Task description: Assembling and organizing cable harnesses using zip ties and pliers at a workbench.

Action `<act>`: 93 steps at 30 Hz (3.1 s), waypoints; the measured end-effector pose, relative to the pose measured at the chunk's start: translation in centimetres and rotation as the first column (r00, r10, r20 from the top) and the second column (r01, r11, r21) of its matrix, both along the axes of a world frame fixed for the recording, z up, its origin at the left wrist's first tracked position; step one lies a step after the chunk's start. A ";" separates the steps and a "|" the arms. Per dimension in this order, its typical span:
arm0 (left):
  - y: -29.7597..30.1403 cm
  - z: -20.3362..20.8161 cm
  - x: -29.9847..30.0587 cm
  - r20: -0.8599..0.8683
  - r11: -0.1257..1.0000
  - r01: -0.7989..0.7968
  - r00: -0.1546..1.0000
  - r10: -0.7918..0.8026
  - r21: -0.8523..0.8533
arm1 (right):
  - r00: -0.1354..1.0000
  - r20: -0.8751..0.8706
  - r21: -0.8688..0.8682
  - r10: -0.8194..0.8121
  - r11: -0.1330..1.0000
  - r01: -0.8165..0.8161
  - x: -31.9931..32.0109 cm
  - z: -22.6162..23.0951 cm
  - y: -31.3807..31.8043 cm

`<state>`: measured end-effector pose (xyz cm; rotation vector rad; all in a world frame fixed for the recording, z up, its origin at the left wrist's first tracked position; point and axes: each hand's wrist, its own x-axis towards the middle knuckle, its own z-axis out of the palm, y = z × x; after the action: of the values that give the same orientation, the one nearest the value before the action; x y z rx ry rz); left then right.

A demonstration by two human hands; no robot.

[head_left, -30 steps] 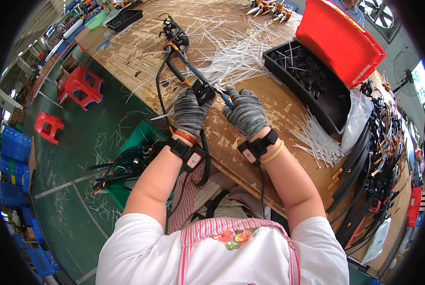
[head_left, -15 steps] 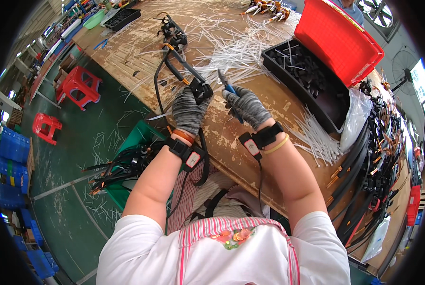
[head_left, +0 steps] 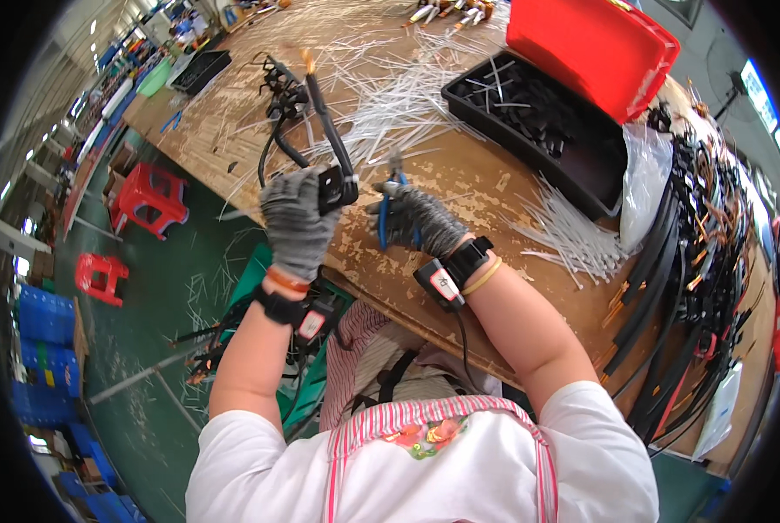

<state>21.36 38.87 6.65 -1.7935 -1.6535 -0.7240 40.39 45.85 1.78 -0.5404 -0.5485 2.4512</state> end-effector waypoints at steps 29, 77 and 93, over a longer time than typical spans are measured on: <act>-13.1 2.1 6.2 0.931 0.877 0.481 -0.319 0.179 -0.004 | 0.992 0.091 0.890 -0.089 0.455 -0.041 -2.1 3.7 -5.7; 0.2 -5.0 2.3 0.803 0.932 0.213 0.583 0.119 -0.293 | 0.133 0.605 0.289 -0.785 0.060 -0.956 0.0 5.4 3.4; -2.0 -5.2 3.5 0.632 0.968 0.079 0.769 0.093 -0.239 | 0.487 -0.311 0.593 -0.816 -0.567 -0.572 2.9 5.7 -1.1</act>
<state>24.89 36.91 1.43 -1.8167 -2.2799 -1.2818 43.31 44.74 7.48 -0.6184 -2.1846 -0.3637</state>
